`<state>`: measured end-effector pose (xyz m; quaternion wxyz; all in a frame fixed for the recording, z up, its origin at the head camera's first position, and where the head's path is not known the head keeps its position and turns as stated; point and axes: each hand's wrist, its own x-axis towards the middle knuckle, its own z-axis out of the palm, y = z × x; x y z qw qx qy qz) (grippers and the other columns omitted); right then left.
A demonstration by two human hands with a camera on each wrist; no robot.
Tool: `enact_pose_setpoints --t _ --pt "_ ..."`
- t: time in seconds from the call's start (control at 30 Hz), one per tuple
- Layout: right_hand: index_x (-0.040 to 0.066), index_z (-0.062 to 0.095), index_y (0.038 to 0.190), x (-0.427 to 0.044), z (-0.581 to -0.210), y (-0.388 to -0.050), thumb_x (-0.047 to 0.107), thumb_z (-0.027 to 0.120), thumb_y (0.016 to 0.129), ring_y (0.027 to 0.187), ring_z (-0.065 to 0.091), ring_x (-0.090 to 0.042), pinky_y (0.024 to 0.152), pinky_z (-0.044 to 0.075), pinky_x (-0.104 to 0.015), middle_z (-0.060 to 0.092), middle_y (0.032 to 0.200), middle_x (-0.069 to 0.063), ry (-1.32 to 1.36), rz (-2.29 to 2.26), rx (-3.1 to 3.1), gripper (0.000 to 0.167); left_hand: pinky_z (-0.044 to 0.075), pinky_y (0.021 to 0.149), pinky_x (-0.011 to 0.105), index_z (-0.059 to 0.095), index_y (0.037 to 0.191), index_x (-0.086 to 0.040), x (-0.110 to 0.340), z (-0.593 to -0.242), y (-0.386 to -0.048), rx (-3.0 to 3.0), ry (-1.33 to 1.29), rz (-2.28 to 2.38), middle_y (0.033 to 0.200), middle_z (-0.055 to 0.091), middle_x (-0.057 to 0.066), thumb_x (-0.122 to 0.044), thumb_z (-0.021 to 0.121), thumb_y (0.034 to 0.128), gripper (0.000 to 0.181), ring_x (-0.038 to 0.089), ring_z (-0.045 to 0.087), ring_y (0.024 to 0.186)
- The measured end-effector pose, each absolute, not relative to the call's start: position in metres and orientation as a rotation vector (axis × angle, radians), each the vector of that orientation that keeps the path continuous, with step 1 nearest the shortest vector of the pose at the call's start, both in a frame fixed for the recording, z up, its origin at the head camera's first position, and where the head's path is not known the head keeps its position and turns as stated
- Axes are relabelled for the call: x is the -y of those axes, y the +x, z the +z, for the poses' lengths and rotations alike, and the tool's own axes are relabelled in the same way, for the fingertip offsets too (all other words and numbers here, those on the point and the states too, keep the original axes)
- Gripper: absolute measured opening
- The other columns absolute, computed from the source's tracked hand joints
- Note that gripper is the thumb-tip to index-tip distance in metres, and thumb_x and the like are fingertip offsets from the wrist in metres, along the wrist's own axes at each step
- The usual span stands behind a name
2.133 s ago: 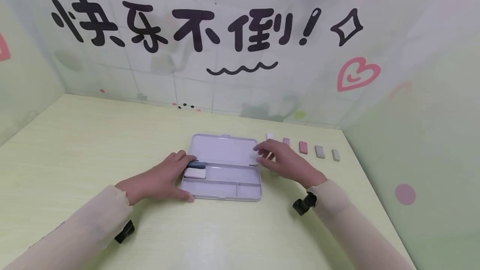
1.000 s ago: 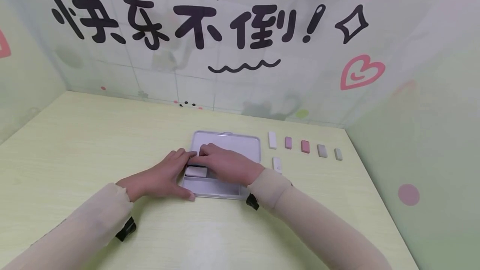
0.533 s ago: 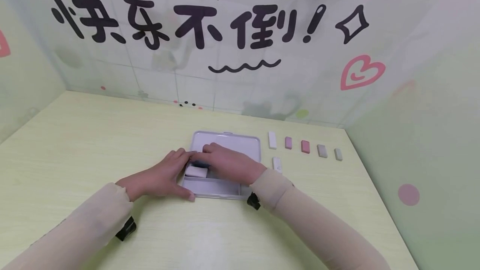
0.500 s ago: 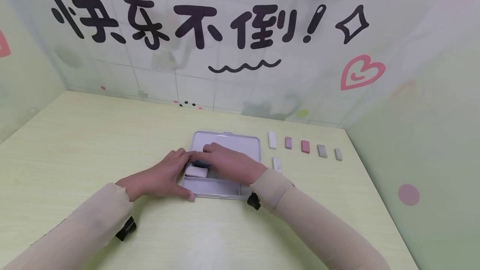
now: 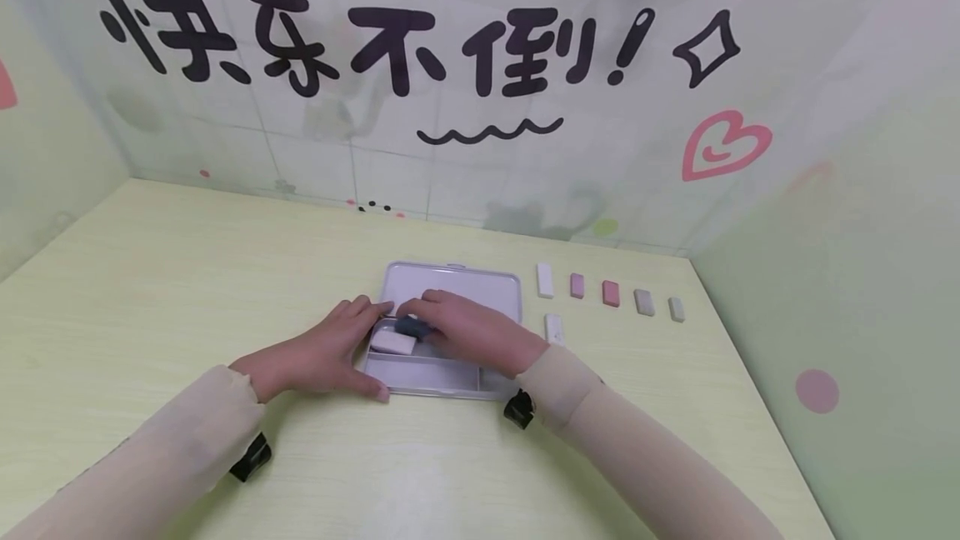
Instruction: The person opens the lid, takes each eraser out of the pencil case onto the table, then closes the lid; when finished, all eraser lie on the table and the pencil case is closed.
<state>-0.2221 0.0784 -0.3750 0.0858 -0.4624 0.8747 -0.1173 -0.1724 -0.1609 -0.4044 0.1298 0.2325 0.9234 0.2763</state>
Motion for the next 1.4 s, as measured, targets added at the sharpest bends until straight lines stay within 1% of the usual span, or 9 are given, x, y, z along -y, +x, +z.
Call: enact_pose_setpoints --t 0.13,0.27,0.33,0.5,0.63,0.83,0.97,1.2,1.4 --pt "0.014 0.060 0.141 -0.088 -0.376 -0.222 0.006 0.069 0.099 0.104 0.064 -0.013 0.097 0.055 -0.027 0.069 0.118 -0.002 -1.232 -0.589 -2.568 0.044 0.044 0.100 0.046 0.033 0.160 0.003 0.161 -0.403 -0.171 -2.689 0.674 0.799 0.120 0.047 0.007 -0.059 0.091 0.0724 0.121 0.025 0.040 0.114" --pt "0.012 0.060 0.138 -0.100 -0.377 -0.223 0.005 0.073 0.095 0.099 0.064 -0.013 0.093 0.056 -0.028 0.070 0.109 -0.002 -1.099 -0.819 -2.520 0.046 0.044 0.101 0.046 0.033 0.160 0.003 0.161 -0.402 -0.170 -2.692 0.675 0.800 0.121 0.047 0.008 -0.057 0.091 0.0725 0.121 0.025 0.041 0.114" --pt "0.012 0.060 0.136 -0.107 -0.378 -0.223 0.005 0.075 0.094 0.097 0.064 -0.012 0.092 0.056 -0.026 0.070 0.106 -0.003 -1.042 -0.890 -2.506 0.046 0.044 0.101 0.046 0.032 0.160 0.003 0.161 -0.402 -0.170 -2.691 0.678 0.798 0.122 0.048 0.008 -0.057 0.091 0.0729 0.121 0.026 0.041 0.114" --pt "0.010 0.061 0.134 -0.125 -0.381 -0.223 0.004 0.077 0.091 0.096 0.065 -0.012 0.092 0.058 -0.023 0.069 0.107 -0.006 -0.899 -1.038 -2.471 0.046 0.044 0.101 0.046 0.033 0.159 0.004 0.160 -0.404 -0.170 -2.697 0.678 0.802 0.120 0.048 0.008 -0.056 0.091 0.0728 0.120 0.025 0.040 0.113" --pt "0.009 0.062 0.131 -0.143 -0.381 -0.223 0.004 0.080 0.089 0.095 0.066 -0.013 0.089 0.059 -0.025 0.070 0.107 -0.008 -0.811 -1.164 -2.460 0.046 0.044 0.097 0.043 0.033 0.159 0.006 0.161 -0.406 -0.169 -2.708 0.698 0.815 0.118 0.048 0.008 -0.055 0.092 0.0728 0.121 0.024 0.040 0.111" --pt "0.010 0.064 0.129 -0.172 -0.382 -0.221 0.009 0.083 0.088 0.092 0.067 -0.013 0.085 0.058 -0.026 0.070 0.104 -0.007 -0.715 -1.242 -2.535 0.045 0.044 0.095 0.041 0.032 0.159 0.005 0.163 -0.403 -0.167 -2.715 0.695 0.812 0.118 0.047 0.007 -0.055 0.092 0.0724 0.122 0.024 0.039 0.110" --pt "0.009 0.064 0.130 -0.192 -0.384 -0.219 0.010 0.084 0.088 0.092 0.067 -0.013 0.085 0.058 -0.024 0.070 0.106 -0.009 -0.637 -1.259 -2.567 0.046 0.044 0.095 0.041 0.031 0.160 0.005 0.163 -0.400 -0.166 -2.699 0.687 0.822 0.118 0.046 0.007 -0.053 0.092 0.0730 0.121 0.025 0.039 0.110" --pt "0.005 0.062 0.134 -0.236 -0.388 -0.216 0.008 0.081 0.090 0.092 0.068 -0.010 0.082 0.057 -0.021 0.071 0.109 -0.013 -0.543 -1.283 -2.628 0.048 0.042 0.093 0.036 0.032 0.160 0.005 0.161 -0.403 -0.168 -2.702 0.703 0.809 0.118 0.046 0.006 -0.055 0.091 0.0745 0.120 0.022 0.038 0.111" --pt "0.001 0.062 0.134 -0.265 -0.391 -0.212 0.008 0.080 0.091 0.090 0.067 -0.008 0.079 0.056 -0.019 0.070 0.108 -0.015 -0.461 -1.255 -2.686 0.047 0.042 0.093 0.036 0.032 0.160 0.006 0.160 -0.403 -0.169 -2.703 0.694 0.802 0.117 0.046 0.007 -0.054 0.091 0.0745 0.120 0.023 0.039 0.111"
